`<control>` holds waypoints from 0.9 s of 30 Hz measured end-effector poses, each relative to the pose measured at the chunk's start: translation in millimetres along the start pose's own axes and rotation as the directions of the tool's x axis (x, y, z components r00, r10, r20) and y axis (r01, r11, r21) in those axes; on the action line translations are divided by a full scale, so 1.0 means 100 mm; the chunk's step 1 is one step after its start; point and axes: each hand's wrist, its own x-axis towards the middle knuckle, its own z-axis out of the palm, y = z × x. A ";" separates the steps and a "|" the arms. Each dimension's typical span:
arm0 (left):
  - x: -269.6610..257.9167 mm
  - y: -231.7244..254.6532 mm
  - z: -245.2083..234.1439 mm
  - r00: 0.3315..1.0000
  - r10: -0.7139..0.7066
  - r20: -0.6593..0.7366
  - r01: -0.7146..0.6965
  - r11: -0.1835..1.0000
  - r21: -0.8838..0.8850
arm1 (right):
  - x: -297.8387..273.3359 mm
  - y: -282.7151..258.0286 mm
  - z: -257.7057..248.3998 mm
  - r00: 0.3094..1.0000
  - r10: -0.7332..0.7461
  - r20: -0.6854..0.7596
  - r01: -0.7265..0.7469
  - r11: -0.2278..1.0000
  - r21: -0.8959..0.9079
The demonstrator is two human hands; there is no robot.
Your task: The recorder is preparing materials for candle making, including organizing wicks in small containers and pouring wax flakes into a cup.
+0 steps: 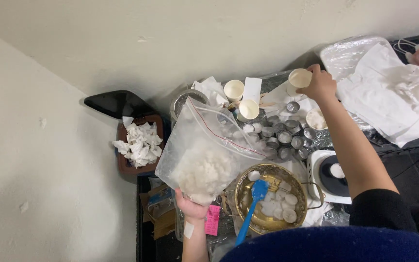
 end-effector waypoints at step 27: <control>-0.21 -0.15 -0.15 0.987 -0.124 0.104 0.121 0.992 0.034 | -1.24 0.44 -1.04 0.951 -0.260 0.169 0.224 0.953 0.206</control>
